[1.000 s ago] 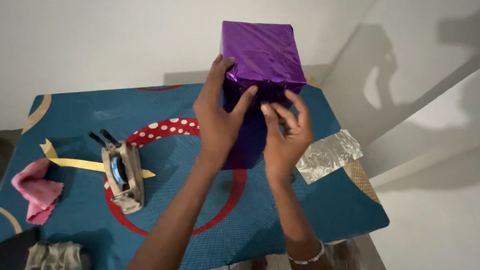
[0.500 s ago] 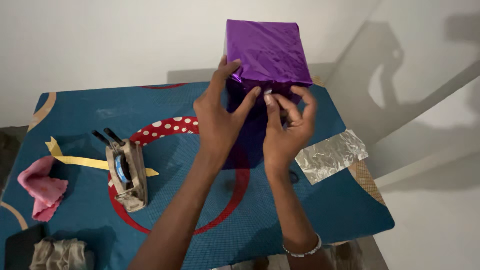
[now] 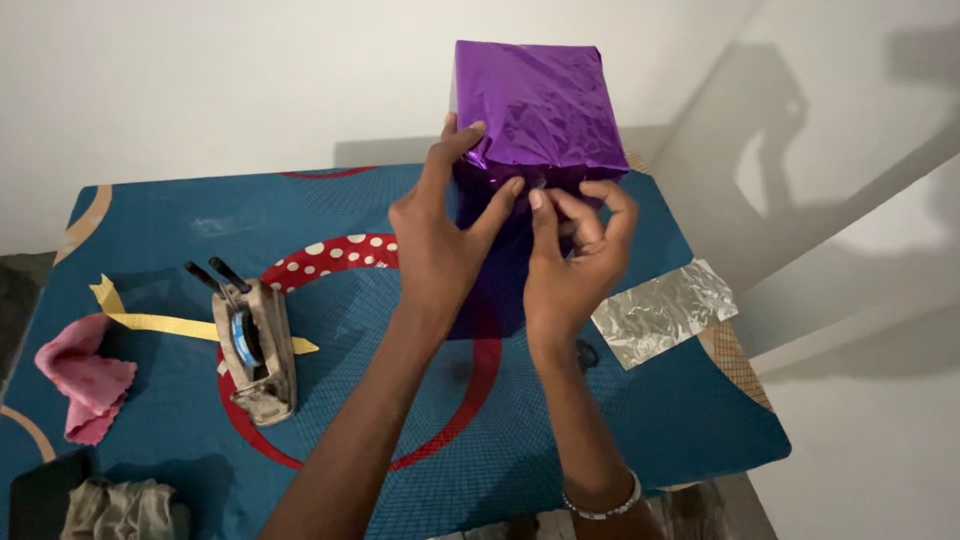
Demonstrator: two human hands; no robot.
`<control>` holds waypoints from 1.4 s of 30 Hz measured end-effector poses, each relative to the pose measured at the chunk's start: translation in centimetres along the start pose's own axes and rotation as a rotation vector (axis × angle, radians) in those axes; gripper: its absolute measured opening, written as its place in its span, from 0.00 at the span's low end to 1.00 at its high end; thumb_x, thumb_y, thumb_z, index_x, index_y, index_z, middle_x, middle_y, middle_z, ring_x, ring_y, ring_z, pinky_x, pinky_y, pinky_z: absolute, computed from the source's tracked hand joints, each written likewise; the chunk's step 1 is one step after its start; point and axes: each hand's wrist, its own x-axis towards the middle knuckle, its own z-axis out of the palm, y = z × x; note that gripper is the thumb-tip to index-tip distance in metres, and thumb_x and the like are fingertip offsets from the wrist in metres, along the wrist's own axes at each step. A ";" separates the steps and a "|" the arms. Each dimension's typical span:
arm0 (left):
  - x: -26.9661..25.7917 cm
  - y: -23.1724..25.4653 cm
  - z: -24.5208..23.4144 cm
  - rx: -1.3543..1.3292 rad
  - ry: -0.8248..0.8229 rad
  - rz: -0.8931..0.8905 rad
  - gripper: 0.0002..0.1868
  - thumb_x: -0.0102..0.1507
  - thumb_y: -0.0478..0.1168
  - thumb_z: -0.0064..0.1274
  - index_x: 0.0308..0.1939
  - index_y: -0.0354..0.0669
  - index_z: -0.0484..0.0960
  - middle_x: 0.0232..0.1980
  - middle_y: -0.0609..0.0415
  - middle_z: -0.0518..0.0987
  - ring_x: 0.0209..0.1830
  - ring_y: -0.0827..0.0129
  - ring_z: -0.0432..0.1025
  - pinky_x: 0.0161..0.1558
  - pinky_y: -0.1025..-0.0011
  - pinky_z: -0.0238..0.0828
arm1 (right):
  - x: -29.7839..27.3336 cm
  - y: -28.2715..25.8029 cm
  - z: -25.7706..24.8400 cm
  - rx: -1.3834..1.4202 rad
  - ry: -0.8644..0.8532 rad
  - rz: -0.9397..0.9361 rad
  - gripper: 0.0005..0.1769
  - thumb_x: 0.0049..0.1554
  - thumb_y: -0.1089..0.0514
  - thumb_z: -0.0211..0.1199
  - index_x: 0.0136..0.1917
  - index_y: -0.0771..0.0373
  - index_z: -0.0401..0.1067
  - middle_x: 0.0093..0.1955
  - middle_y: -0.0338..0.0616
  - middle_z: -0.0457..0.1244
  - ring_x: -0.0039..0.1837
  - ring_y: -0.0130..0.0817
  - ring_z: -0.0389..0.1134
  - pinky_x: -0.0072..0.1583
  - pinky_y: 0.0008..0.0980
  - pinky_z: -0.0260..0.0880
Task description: The person wraps a rectangular box with purple wrapping paper on a table. They use scissors to trim excess paper and a tape dispenser to secure the folds, completing the wrapping of the box.
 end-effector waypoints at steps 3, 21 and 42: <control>0.0 0.1 -0.2 -0.012 -0.026 -0.065 0.30 0.62 0.40 0.69 0.63 0.38 0.74 0.72 0.36 0.71 0.62 0.53 0.79 0.59 0.66 0.81 | 0.0 -0.2 0.2 0.035 0.010 0.005 0.21 0.64 0.66 0.67 0.65 0.63 0.61 0.46 0.44 0.73 0.42 0.21 0.71 0.44 0.20 0.66; 0.1 0.5 -0.3 0.016 -0.018 -0.051 0.29 0.62 0.41 0.70 0.63 0.38 0.74 0.71 0.37 0.73 0.61 0.52 0.79 0.58 0.65 0.81 | 0.4 -1.5 0.4 -0.002 0.042 0.104 0.25 0.63 0.63 0.70 0.65 0.62 0.58 0.39 0.42 0.71 0.36 0.18 0.66 0.38 0.21 0.59; -0.1 0.6 0.0 0.012 -0.012 -0.060 0.29 0.63 0.41 0.68 0.63 0.38 0.73 0.71 0.36 0.73 0.61 0.53 0.79 0.60 0.64 0.81 | 1.5 -0.5 -0.9 0.074 0.023 0.415 0.36 0.54 0.58 0.75 0.67 0.66 0.58 0.30 0.38 0.65 0.29 0.20 0.62 0.31 0.20 0.61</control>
